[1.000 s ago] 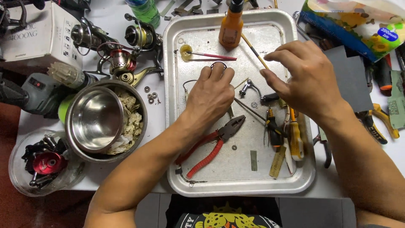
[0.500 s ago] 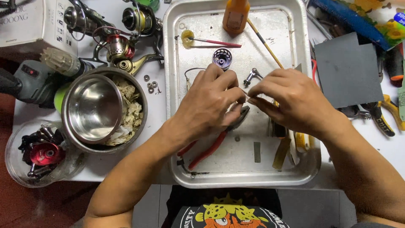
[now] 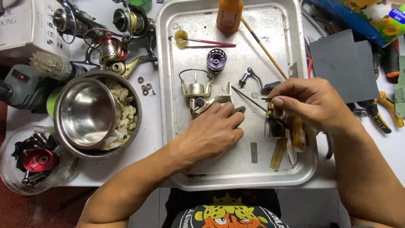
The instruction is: The person cuts a small piece from a black sheet using scissors, then wraps it around a small metal component. They use pliers to hold the component and scissors to trim the excess material, working on a tray with fishing reel parts and tools.
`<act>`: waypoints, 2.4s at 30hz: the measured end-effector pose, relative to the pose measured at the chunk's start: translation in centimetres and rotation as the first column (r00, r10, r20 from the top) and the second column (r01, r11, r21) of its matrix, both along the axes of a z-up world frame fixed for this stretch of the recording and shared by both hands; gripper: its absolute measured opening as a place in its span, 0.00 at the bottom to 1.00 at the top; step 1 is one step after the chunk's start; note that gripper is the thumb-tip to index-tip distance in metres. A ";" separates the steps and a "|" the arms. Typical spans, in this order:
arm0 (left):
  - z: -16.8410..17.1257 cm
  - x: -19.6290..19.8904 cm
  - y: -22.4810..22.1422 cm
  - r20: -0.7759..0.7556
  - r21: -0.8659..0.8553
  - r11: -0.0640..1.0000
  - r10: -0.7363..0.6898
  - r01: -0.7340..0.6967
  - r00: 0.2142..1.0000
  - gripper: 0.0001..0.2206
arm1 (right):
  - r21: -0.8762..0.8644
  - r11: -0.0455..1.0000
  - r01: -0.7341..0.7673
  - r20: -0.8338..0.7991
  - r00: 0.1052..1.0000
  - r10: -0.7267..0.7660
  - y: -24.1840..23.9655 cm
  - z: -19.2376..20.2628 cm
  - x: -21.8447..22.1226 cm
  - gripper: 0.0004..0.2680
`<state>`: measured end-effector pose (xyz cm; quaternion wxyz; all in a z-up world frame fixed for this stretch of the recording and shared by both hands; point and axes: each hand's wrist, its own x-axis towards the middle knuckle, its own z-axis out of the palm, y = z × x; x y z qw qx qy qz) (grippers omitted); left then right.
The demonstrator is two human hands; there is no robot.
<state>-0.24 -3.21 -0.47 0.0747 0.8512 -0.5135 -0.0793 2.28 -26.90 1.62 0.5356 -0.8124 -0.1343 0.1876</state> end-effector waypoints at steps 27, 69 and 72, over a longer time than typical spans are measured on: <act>-0.1 0.2 -0.7 -0.213 -0.029 0.998 -0.052 0.047 0.976 0.12 | 0.118 0.993 -0.008 -0.044 0.999 0.013 0.0 -0.9 -0.1 0.05; 3.1 0.9 2.0 -0.869 -0.482 0.108 -0.183 -0.869 0.459 0.06 | -0.073 0.994 0.083 0.343 0.938 -0.054 6.9 3.1 -0.5 0.05; 2.2 1.1 2.1 -0.861 -0.507 0.144 -0.138 -0.850 0.490 0.06 | -0.058 0.997 0.052 0.451 0.892 -0.020 6.8 2.5 -0.5 0.04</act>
